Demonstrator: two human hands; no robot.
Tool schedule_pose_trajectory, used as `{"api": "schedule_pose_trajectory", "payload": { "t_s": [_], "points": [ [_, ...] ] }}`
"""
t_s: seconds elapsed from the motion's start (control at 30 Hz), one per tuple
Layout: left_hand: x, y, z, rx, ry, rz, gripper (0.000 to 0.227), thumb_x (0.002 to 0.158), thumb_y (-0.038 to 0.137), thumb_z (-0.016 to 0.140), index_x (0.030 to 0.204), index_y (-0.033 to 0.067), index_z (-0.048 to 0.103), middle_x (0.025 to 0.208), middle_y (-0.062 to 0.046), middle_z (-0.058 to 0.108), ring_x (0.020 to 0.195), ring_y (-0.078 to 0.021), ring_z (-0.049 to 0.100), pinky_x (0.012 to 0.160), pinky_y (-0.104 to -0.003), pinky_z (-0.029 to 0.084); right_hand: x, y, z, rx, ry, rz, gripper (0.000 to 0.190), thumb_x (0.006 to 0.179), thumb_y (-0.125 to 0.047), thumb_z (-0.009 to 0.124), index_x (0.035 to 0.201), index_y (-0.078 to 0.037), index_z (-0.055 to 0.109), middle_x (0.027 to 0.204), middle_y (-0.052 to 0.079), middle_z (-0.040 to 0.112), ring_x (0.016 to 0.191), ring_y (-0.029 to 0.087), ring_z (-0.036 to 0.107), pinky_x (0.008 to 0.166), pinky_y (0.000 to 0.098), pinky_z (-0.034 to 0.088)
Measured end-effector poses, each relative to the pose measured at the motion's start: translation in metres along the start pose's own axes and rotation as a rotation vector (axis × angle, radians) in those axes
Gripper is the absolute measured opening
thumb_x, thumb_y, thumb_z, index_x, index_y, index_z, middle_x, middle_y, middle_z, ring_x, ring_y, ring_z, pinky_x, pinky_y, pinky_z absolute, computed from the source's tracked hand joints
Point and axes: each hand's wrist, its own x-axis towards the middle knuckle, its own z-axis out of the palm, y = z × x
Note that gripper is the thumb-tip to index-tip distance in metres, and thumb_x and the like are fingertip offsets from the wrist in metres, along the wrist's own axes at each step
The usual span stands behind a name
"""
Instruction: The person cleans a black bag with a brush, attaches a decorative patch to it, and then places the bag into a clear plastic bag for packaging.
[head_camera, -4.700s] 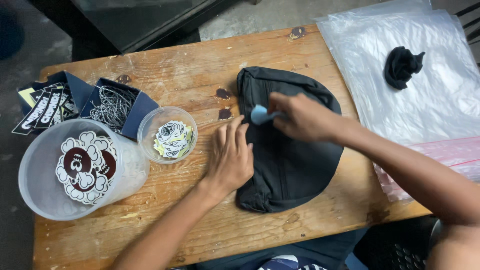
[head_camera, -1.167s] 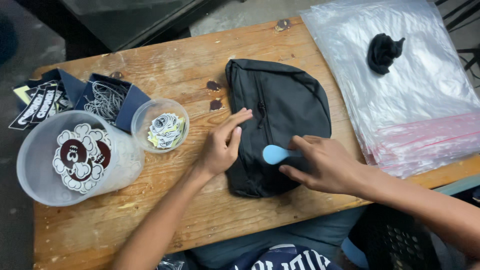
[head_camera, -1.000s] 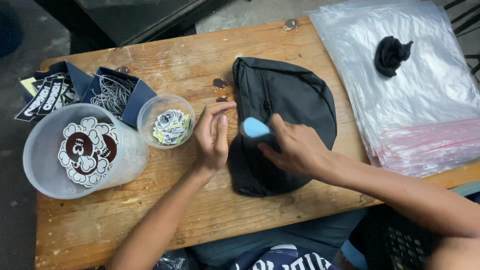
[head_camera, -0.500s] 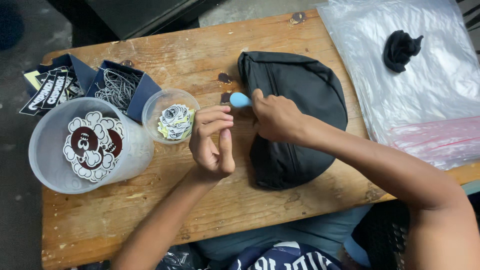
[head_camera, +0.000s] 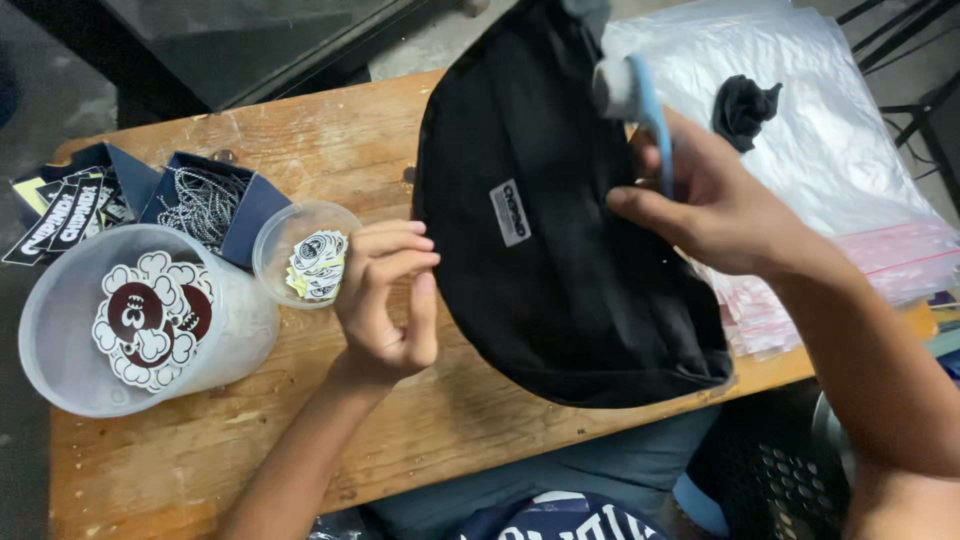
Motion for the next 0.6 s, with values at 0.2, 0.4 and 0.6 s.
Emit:
{"api": "schedule_pose_trajectory", "payload": {
  "t_s": [0.2, 0.4, 0.6],
  "points": [
    [-0.036, -0.042, 0.024, 0.314, -0.579, -0.255, 0.038, 0.095, 0.017, 0.059, 0.130, 0.0023, 0.060, 0.133, -0.026, 0.053, 0.132, -0.0492, 0.046, 0.108, -0.062, 0.038, -0.003, 0.092, 0.039, -0.356, -0.101, 0.287, 0.029, 0.088, -0.007, 0.065, 0.106, -0.002, 0.042, 0.088, 0.028, 0.060, 0.091, 0.048, 0.071, 0.075, 0.0544, 0.054],
    [-0.045, -0.050, 0.029, 0.381, -0.650, -0.188, 0.049, 0.095, 0.016, 0.059, 0.140, -0.0035, 0.052, 0.143, -0.036, 0.046, 0.140, -0.0529, 0.038, 0.114, -0.061, 0.030, -0.018, 0.075, 0.044, -1.031, -0.216, 0.320, 0.032, 0.099, -0.046, 0.042, 0.108, -0.016, 0.040, 0.084, 0.016, 0.066, 0.077, 0.046, 0.072, 0.070, 0.0558, 0.056],
    [-0.057, -0.061, 0.034, 0.440, -0.673, -0.180, 0.053, 0.097, 0.027, 0.056, 0.144, 0.0044, 0.050, 0.150, -0.029, 0.042, 0.145, -0.0449, 0.034, 0.119, -0.056, 0.025, -0.013, 0.033, 0.050, -0.552, -0.490, 0.005, 0.021, 0.094, -0.020, 0.052, 0.101, -0.003, 0.061, 0.081, 0.022, 0.072, 0.075, 0.050, 0.071, 0.062, 0.0552, 0.058]
  ]
}}
